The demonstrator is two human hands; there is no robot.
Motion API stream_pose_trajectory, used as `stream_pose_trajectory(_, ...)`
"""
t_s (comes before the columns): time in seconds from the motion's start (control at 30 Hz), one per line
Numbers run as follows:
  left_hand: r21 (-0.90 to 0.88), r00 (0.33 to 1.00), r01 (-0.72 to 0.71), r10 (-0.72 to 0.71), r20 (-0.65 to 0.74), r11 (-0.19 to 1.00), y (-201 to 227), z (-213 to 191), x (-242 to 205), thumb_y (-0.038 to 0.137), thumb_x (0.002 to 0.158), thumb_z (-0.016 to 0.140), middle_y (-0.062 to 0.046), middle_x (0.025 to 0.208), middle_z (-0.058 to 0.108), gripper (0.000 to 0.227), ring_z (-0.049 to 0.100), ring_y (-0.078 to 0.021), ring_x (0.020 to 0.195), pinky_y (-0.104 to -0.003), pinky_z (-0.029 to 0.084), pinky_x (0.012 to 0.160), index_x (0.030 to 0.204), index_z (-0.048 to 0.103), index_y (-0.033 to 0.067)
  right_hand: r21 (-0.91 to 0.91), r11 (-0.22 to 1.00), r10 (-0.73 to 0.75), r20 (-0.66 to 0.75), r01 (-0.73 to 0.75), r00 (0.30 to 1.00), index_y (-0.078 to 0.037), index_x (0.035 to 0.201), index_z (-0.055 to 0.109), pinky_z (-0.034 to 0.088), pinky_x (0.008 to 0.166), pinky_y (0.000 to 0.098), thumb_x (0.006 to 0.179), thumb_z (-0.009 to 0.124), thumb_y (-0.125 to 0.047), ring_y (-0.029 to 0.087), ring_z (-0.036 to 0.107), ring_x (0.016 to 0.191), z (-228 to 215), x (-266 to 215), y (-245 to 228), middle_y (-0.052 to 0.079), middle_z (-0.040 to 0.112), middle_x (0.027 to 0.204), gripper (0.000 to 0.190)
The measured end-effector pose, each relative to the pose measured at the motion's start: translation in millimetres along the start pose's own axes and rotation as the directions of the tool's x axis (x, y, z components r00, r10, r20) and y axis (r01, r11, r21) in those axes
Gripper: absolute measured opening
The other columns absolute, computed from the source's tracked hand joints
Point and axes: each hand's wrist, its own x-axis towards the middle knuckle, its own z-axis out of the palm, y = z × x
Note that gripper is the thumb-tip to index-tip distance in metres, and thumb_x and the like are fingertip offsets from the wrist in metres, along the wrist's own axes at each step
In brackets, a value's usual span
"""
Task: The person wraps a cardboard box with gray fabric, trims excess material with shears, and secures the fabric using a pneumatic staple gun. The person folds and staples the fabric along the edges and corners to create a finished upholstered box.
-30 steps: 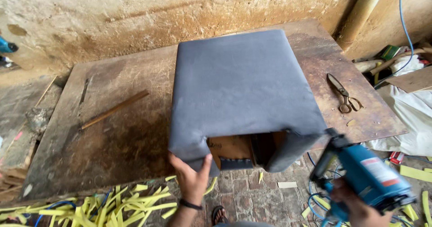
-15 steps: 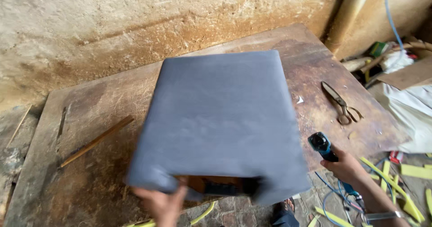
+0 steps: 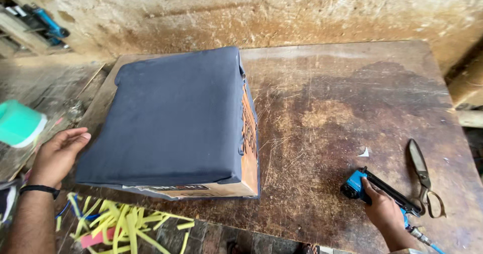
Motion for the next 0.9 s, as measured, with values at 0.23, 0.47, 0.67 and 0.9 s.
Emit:
stream_pose_trajectory(0.23,0.389,0.99,0.083,-0.12,0.071,0.917,52,37,8,0.063,0.093,0.06,-0.02,0.135,0.067,0.072,0.06,-0.0333,0.128,-0.046,0.042,0.109,0.134,0.066,0.0043,-0.016,1.0,0.007,-0.023,-0.008,1.0,-0.048,0.156,0.032,0.054,0.101,0.0416,0.076,0.079,-0.023,0.029,0.064,0.121,31,-3,-8,0.01,0.066,0.128,0.096)
stream_pose_trajectory(0.47,0.306,0.906,0.421,-0.411,-0.1,0.854,80,94,108,0.076,0.089,0.055,-0.028,0.147,0.051,0.094,0.047,-0.04,0.139,-0.047,0.036,0.114,0.141,0.055,-0.0029,0.083,0.996,-0.026,-0.015,0.027,1.0,-0.04,0.158,0.038,0.055,0.099,0.0431,0.076,0.078,-0.022,0.031,0.067,0.115,42,1,7,0.009,0.068,0.124,0.093)
stream_pose_trajectory(0.67,0.308,0.909,0.411,-0.36,-0.209,0.858,67,94,99,0.081,0.094,0.045,-0.032,0.146,0.049,0.096,0.044,-0.0406,0.141,-0.047,0.034,0.115,0.138,0.057,-0.0038,0.138,0.977,-0.093,-0.424,0.165,0.901,-0.024,0.122,0.068,0.053,0.099,0.0475,0.071,0.078,-0.03,0.038,0.063,0.118,17,-13,-55,0.014,0.063,0.131,0.053)
stream_pose_trajectory(0.9,0.04,0.782,0.556,-0.506,-0.364,0.831,62,35,-51,0.072,0.099,0.048,-0.024,0.117,0.07,0.079,0.066,-0.044,0.094,-0.061,0.047,0.082,0.138,0.063,0.005,0.576,0.815,-0.114,0.249,-0.053,0.962,-0.019,0.141,0.06,0.049,0.11,0.0442,0.088,0.07,-0.048,0.029,0.058,0.13,-36,15,-181,0.009,0.055,0.146,0.061)
